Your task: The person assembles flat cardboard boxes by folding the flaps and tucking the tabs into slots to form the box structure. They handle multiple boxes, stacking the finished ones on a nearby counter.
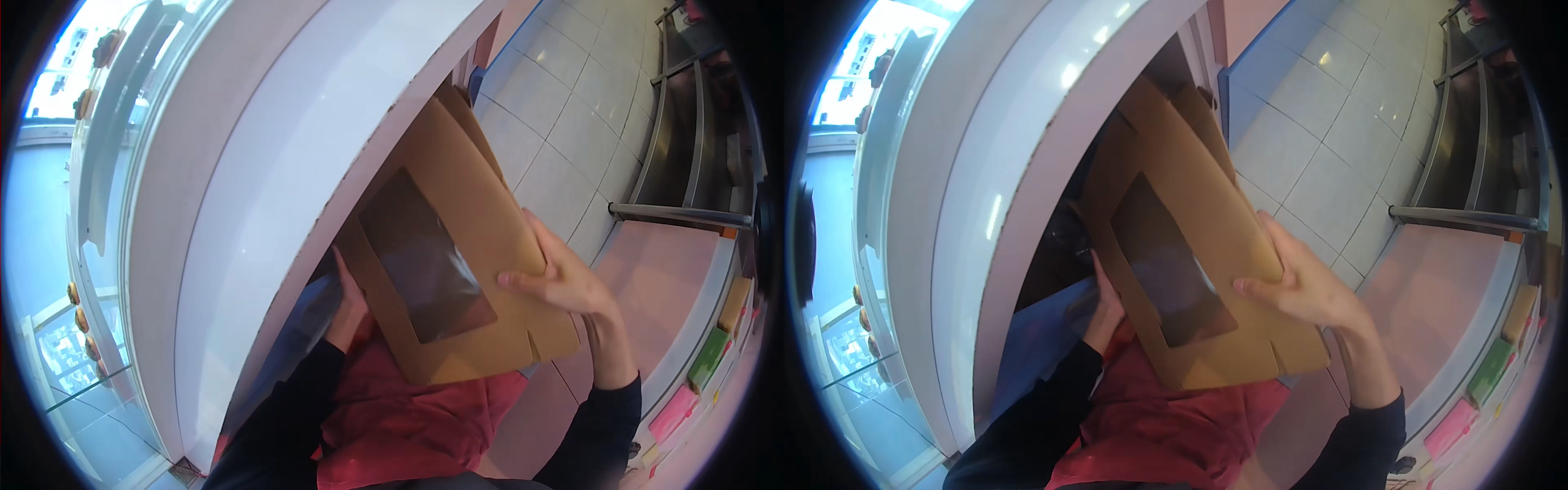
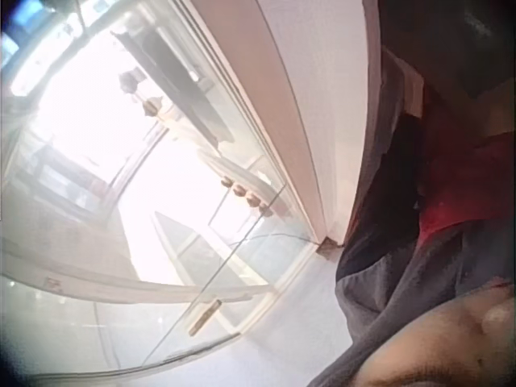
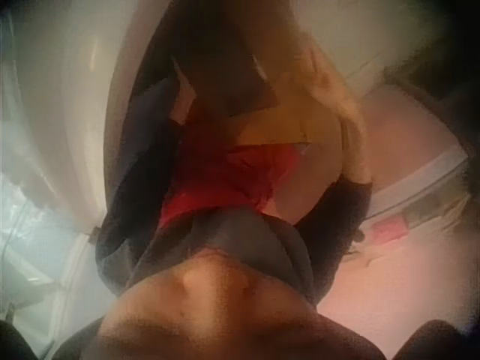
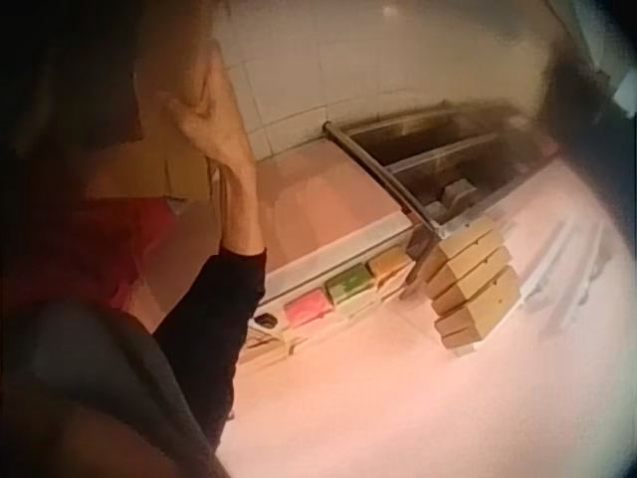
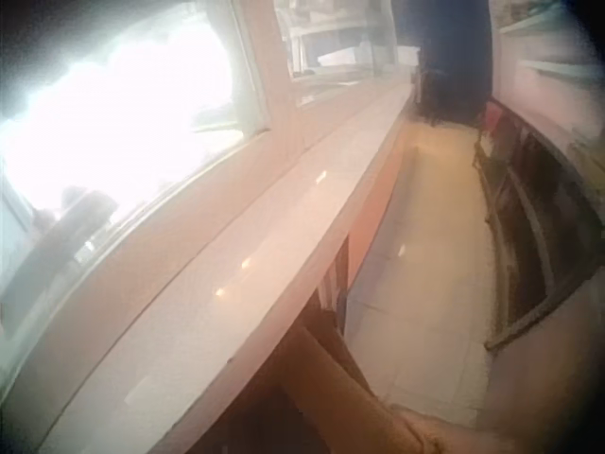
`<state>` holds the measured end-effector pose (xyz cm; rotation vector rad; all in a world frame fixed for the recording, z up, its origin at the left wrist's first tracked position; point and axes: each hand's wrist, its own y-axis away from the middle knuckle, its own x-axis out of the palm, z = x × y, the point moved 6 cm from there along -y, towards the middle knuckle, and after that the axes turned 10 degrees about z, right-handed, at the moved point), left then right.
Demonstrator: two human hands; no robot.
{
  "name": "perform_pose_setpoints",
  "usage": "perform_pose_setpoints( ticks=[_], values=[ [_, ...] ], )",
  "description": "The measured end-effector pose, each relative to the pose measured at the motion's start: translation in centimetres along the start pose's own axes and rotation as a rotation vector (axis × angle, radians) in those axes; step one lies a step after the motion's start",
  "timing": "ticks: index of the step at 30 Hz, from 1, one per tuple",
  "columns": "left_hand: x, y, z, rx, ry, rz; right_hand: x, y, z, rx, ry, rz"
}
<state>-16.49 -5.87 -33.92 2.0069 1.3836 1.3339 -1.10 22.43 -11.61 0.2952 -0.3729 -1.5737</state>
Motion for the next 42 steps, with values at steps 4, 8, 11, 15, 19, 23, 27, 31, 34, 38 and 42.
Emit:
perform_pose_setpoints(
  ticks=[4, 8, 11, 15, 19, 23, 27, 31, 34, 38, 42],
  values=[
    [0.2, 3.8, 3.6, -0.137, 0.269, 0.467, 1.4, 1.7, 3.3, -0.013, 0.151, 0.074],
    [0.5, 4.2, 6.6, -0.154, 0.331, 0.415, 2.0, 0.8, 5.8, 0.114, 0.288, 0.252],
    [1.3, 1.9, 5.9, -0.181, 0.678, 0.616, 1.5, 1.2, 6.1, -0.045, -0.040, 0.407],
    [3.8, -2.4, 2.7, -0.049, 0.601, 0.879, -0.7, 2.6, 0.0, -0.459, -0.625, 0.391],
    [3.7, -5.8, 0.6, 0.155, 0.553, 0.685, 0.3, -1.6, -3.3, -0.428, -0.522, -0.257],
    [3.7, -7.1, -1.9, 0.315, 0.482, 0.548, -0.4, -8.0, -3.9, -0.323, -0.474, -0.418],
    [3.8, -4.1, -2.1, 0.213, 0.395, 0.299, 1.0, -13.9, -3.0, -0.412, -0.295, -0.272],
    [-2.4, 1.7, 7.8, -0.047, 0.304, 0.256, 5.2, -21.5, -1.1, -0.474, -0.192, 0.141],
    [-4.0, 5.3, 8.0, -0.045, -0.268, 0.157, 8.5, -26.7, -3.3, -0.490, -0.165, 0.243],
    [-5.3, 7.6, 6.2, -0.029, -0.701, 0.113, 16.6, -31.8, -10.0, -0.409, -0.080, 0.230],
    [-6.2, 8.1, 6.7, -0.112, -0.954, 0.158, 26.0, -33.5, -18.0, -0.193, 0.114, 0.173]
  ],
)
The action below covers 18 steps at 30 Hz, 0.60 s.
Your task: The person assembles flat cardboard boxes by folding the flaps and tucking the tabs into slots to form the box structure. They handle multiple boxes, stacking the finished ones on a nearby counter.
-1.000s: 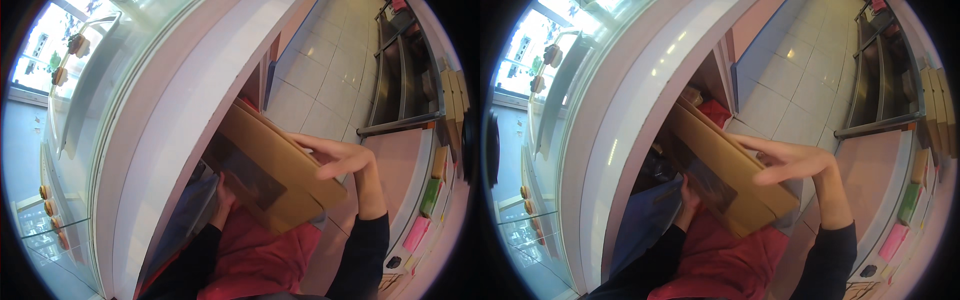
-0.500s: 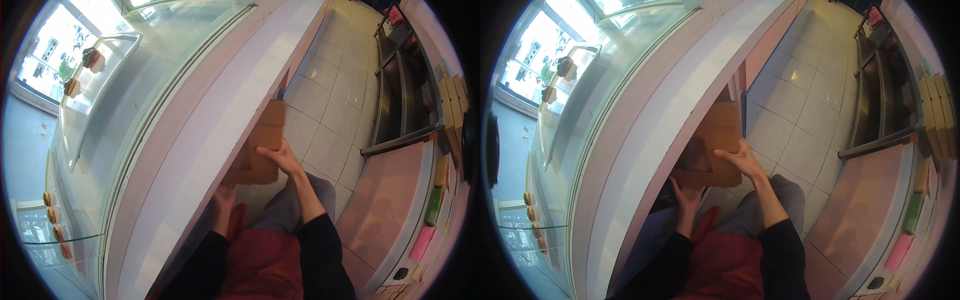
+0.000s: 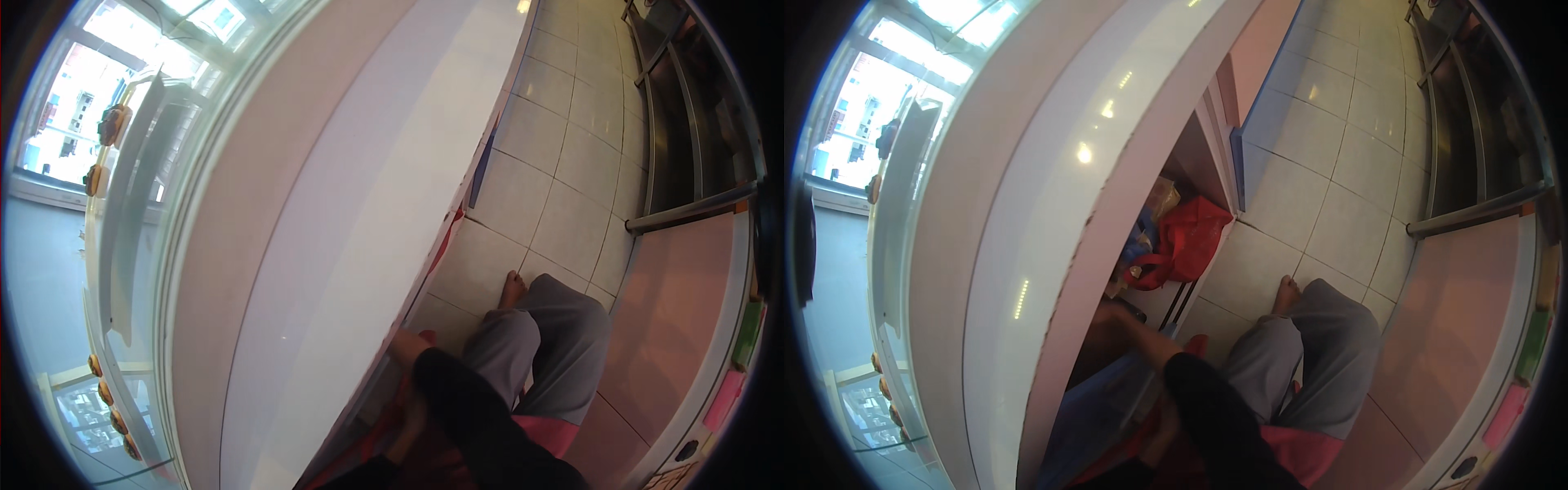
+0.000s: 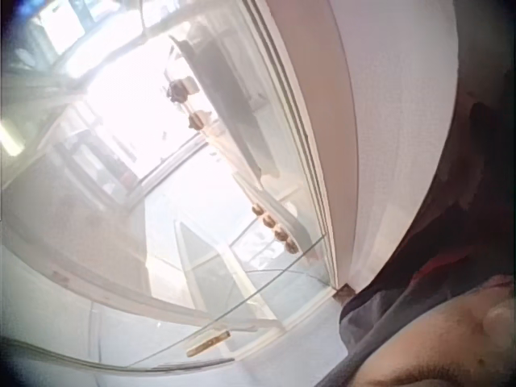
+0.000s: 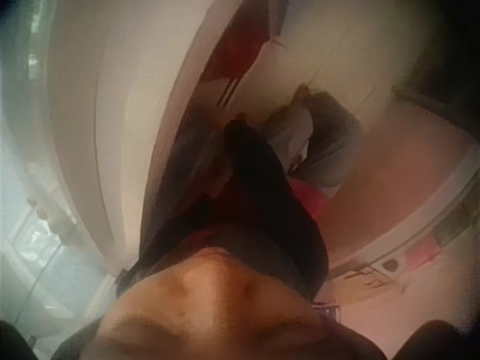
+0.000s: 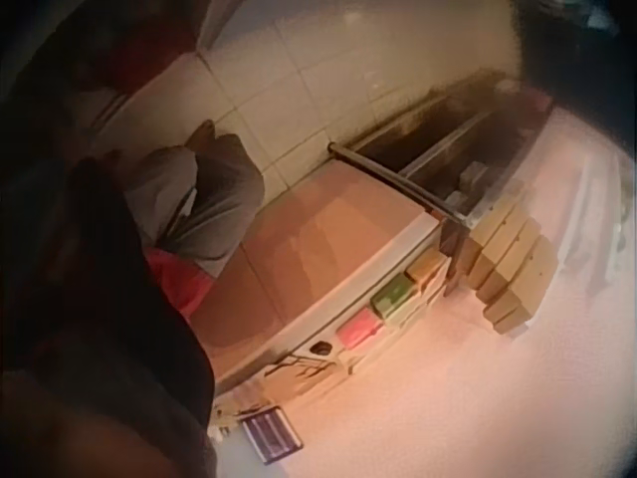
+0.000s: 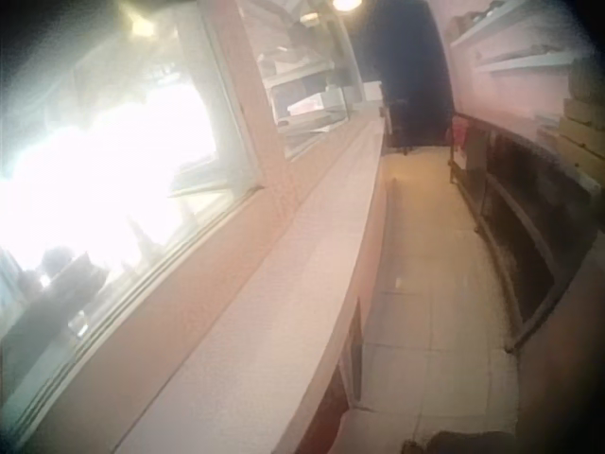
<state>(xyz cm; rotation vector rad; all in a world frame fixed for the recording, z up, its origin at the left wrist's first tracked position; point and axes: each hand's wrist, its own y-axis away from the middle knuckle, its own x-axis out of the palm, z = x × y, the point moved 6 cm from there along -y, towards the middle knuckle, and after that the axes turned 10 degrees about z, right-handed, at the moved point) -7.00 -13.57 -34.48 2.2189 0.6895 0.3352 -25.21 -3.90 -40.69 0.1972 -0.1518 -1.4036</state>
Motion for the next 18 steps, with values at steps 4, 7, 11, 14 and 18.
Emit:
perform_pose_setpoints(
  ticks=[4, 7, 11, 14, 18],
  values=[
    [-0.4, 0.3, -0.3, -0.005, -0.118, 0.058, 5.2, -0.9, -3.5, 0.151, 0.155, 0.045],
    [-0.7, -0.1, -0.5, -0.022, -0.177, 0.107, 6.1, -2.6, -5.0, 0.213, 0.251, 0.091],
    [-1.1, 0.2, -0.3, -0.028, -0.229, 0.131, 7.8, -4.0, -5.9, 0.233, 0.341, 0.169],
    [-1.9, -0.2, -0.3, -0.002, -0.282, 0.149, 8.1, -5.1, -6.2, 0.223, 0.389, 0.213],
    [-2.9, -2.2, -2.1, 0.092, -0.438, 0.236, 2.9, -5.2, -5.1, 0.180, 0.406, 0.172]
  ],
)
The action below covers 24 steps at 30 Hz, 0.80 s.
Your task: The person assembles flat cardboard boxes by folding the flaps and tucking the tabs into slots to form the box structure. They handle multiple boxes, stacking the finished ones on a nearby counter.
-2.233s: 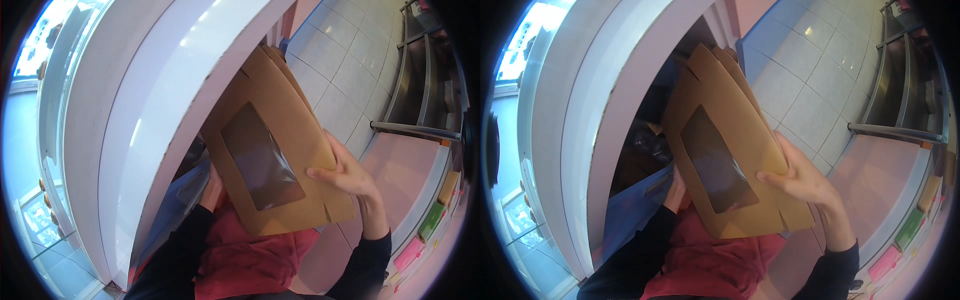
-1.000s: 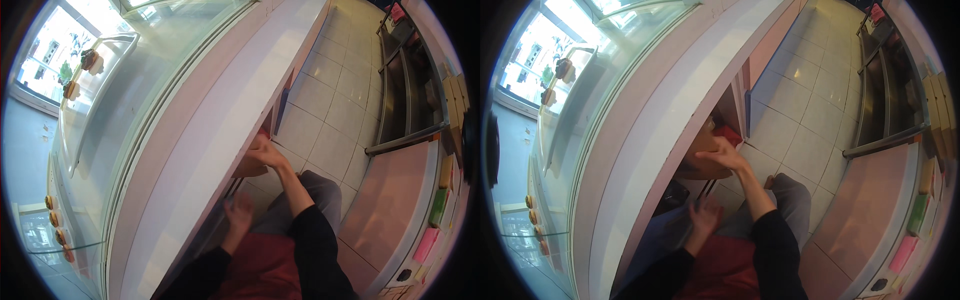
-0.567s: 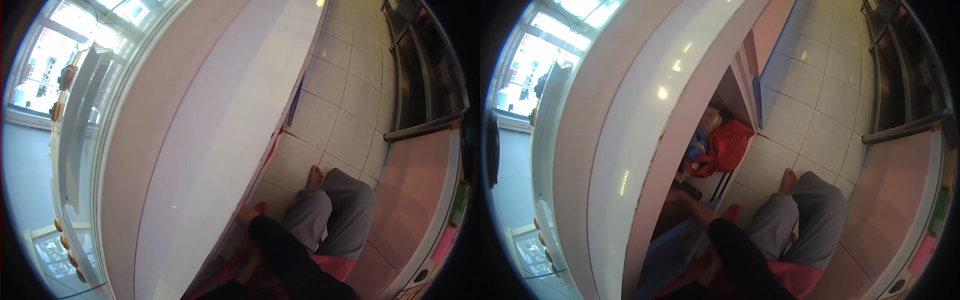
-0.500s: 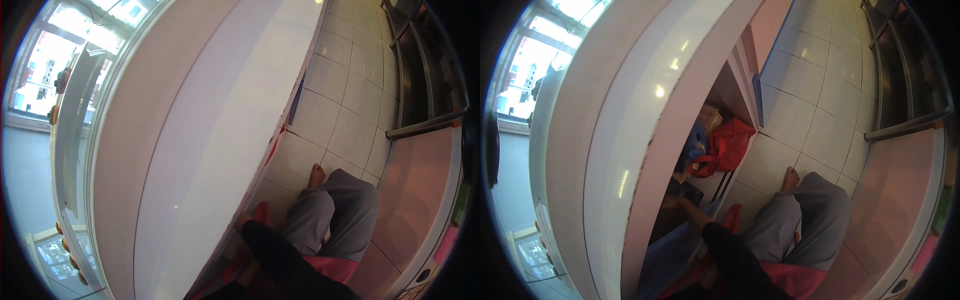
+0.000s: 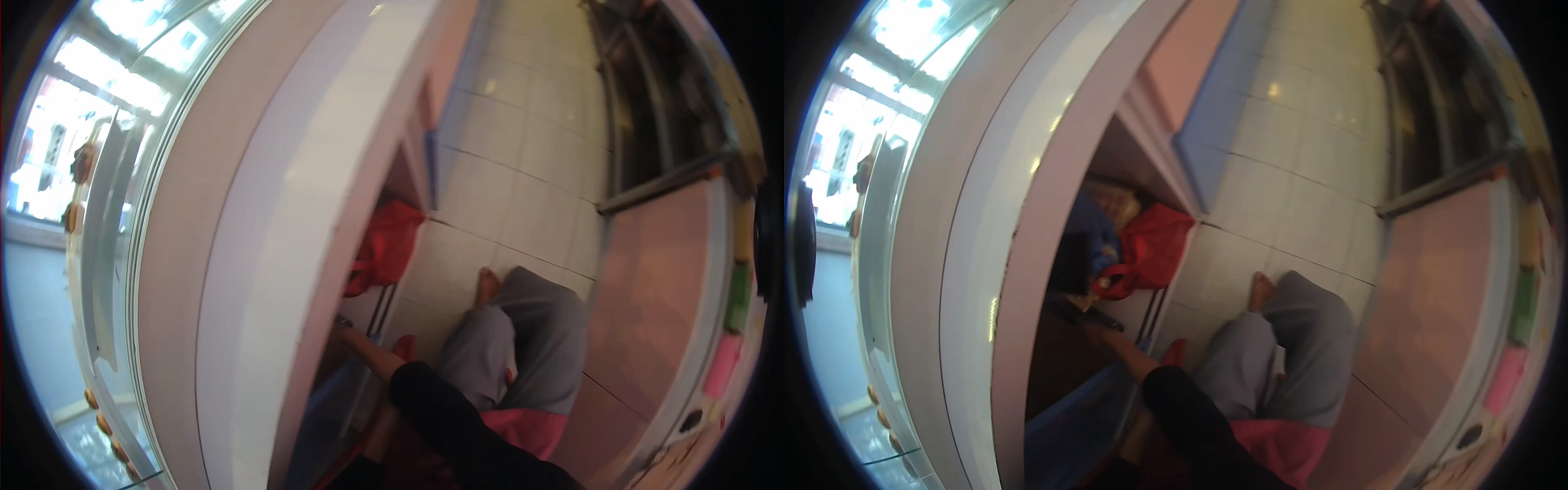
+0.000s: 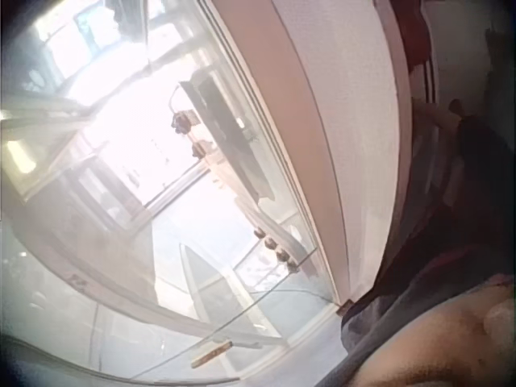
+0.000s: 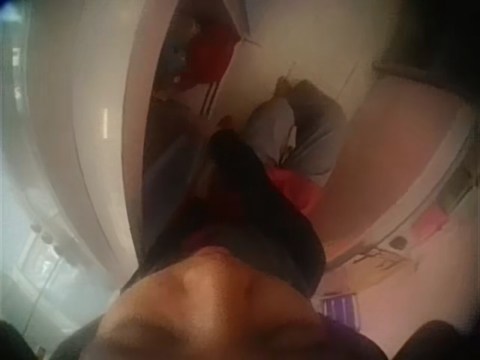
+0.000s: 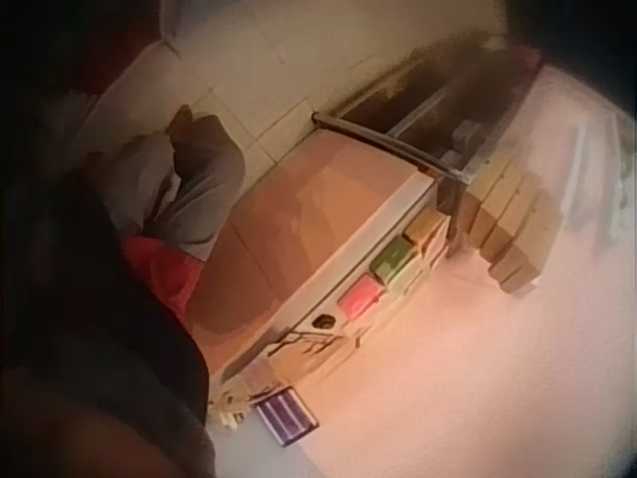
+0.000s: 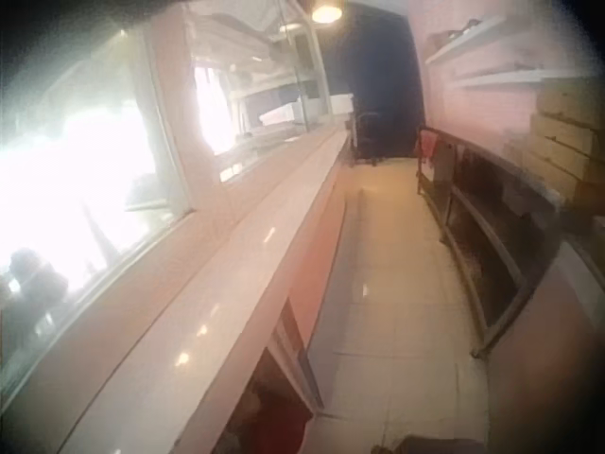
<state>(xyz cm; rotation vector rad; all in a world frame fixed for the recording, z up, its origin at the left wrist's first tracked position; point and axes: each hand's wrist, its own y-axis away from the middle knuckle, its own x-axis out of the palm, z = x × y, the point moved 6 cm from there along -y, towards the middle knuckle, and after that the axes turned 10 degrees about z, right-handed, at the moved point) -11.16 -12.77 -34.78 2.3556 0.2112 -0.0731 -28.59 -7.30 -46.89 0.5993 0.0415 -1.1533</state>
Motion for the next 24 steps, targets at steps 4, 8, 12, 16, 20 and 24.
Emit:
perform_pose_setpoints(
  ticks=[4, 8, 12, 16, 20, 24],
  values=[
    [-2.8, -2.1, -1.5, 0.096, -0.195, 0.096, -9.5, 6.4, 1.4, -0.516, -0.349, -0.502],
    [-7.7, -4.3, 7.1, -0.118, 0.055, 0.074, -15.2, 28.8, 6.9, -0.228, -0.355, -0.617],
    [-6.8, -7.4, 5.9, -0.184, -0.057, 0.185, -13.9, 55.2, 8.1, -0.087, -0.299, -1.268],
    [-6.5, -11.0, 5.3, -0.101, -0.295, 0.170, -2.2, 78.3, 13.9, 0.646, -0.092, -1.761],
    [-2.6, -10.7, 0.2, -0.019, -0.417, 0.195, 12.5, 88.0, 20.1, 1.443, -0.035, -1.672],
    [1.6, -12.3, -5.2, 0.107, -0.436, 0.228, 22.3, 85.3, 22.1, 1.919, -0.345, -1.257]
  ],
)
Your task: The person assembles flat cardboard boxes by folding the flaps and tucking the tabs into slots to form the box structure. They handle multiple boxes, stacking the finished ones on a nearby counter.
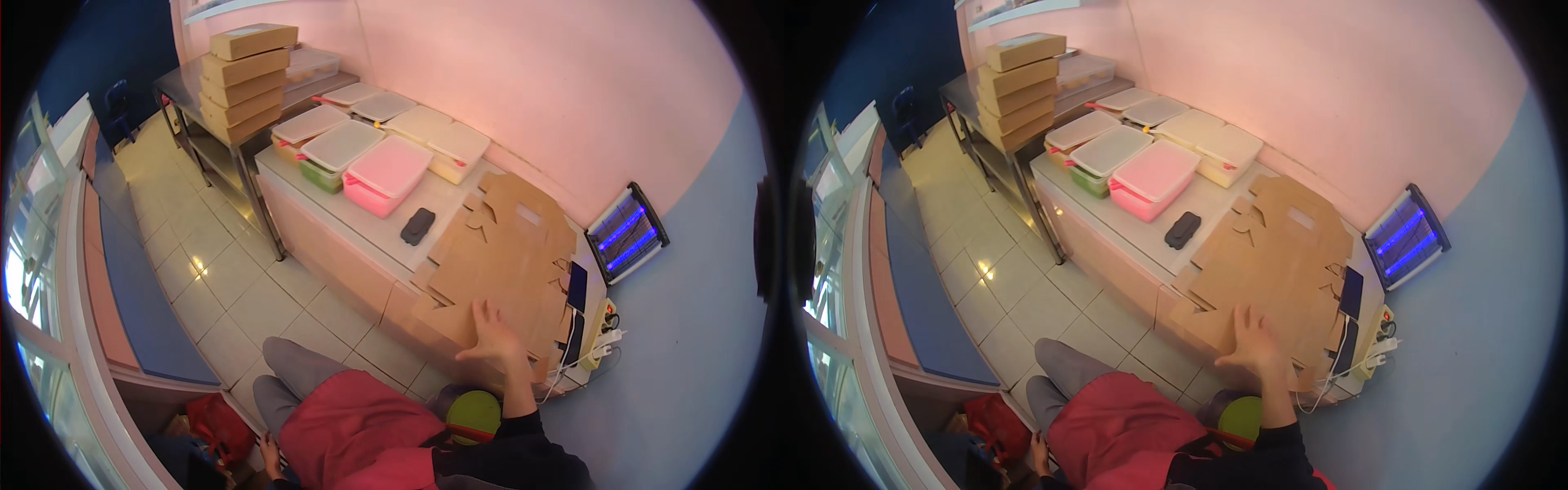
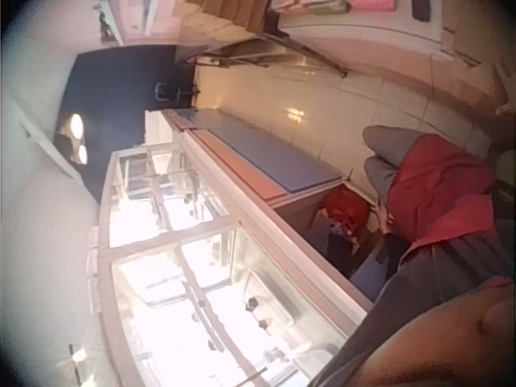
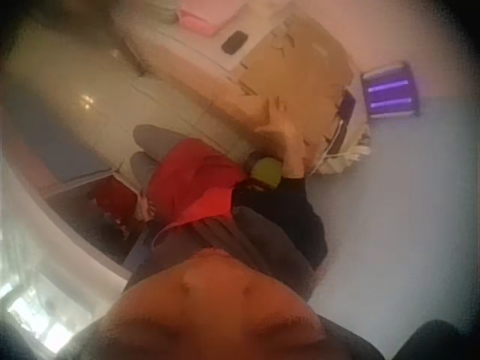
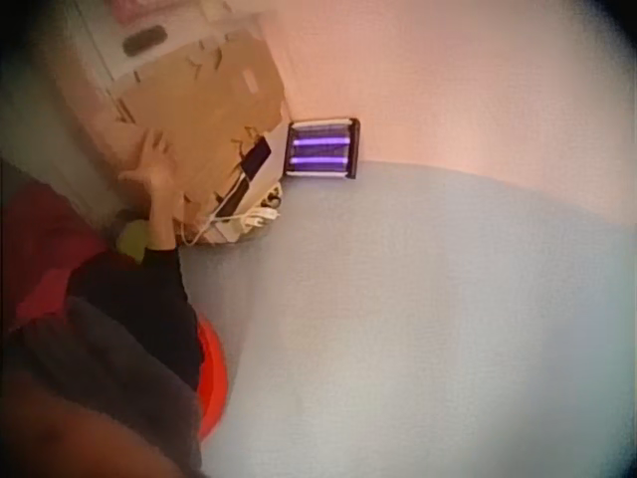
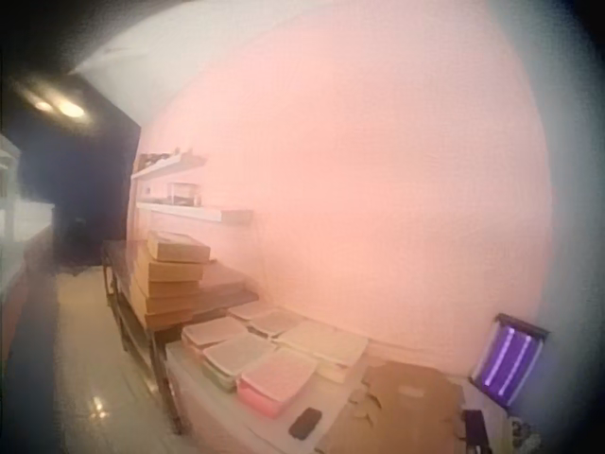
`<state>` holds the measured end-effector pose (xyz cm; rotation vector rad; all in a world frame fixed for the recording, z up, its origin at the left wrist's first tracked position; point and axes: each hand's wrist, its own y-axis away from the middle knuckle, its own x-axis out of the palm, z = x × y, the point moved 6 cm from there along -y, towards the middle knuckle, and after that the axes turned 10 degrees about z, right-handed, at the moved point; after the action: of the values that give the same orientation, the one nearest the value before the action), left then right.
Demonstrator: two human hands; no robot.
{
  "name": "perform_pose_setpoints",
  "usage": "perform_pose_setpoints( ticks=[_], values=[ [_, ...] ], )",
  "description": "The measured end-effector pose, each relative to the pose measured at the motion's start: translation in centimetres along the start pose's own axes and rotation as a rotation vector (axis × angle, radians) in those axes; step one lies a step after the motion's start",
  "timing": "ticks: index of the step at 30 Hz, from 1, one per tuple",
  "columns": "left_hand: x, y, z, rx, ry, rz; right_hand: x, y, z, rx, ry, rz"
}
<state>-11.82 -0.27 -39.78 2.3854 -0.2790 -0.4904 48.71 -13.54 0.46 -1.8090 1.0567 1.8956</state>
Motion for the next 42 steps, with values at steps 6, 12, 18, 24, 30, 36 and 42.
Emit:
perform_pose_setpoints(
  ticks=[6, 12, 18, 24, 30, 36, 42],
  values=[
    [-0.6, -3.4, -5.7, 0.365, -0.497, -0.124, 3.7, -2.1, -4.1, -0.227, -0.435, -0.193],
    [0.7, -0.2, -8.7, 0.368, -0.400, -0.130, -3.9, -1.3, -3.7, -0.143, -0.265, -0.324],
    [1.8, 2.3, -10.3, 0.349, -0.357, -0.188, 0.9, -4.2, -2.7, -0.352, -0.059, -0.301],
    [5.0, 6.8, -20.3, 0.666, -0.237, -0.439, 1.2, -3.9, -3.6, -0.349, -0.131, -0.241],
    [12.1, 4.8, -19.5, 0.711, -0.132, -0.333, -0.7, -3.4, -1.4, -0.420, -0.054, -0.140],
    [12.8, 4.1, -18.6, 0.597, -0.211, -0.322, 0.0, -4.1, -3.0, -0.493, -0.090, -0.074],
    [12.7, 3.2, -17.8, 0.578, -0.200, -0.334, -1.7, -5.2, -3.5, -0.419, -0.074, -0.125]
  ],
)
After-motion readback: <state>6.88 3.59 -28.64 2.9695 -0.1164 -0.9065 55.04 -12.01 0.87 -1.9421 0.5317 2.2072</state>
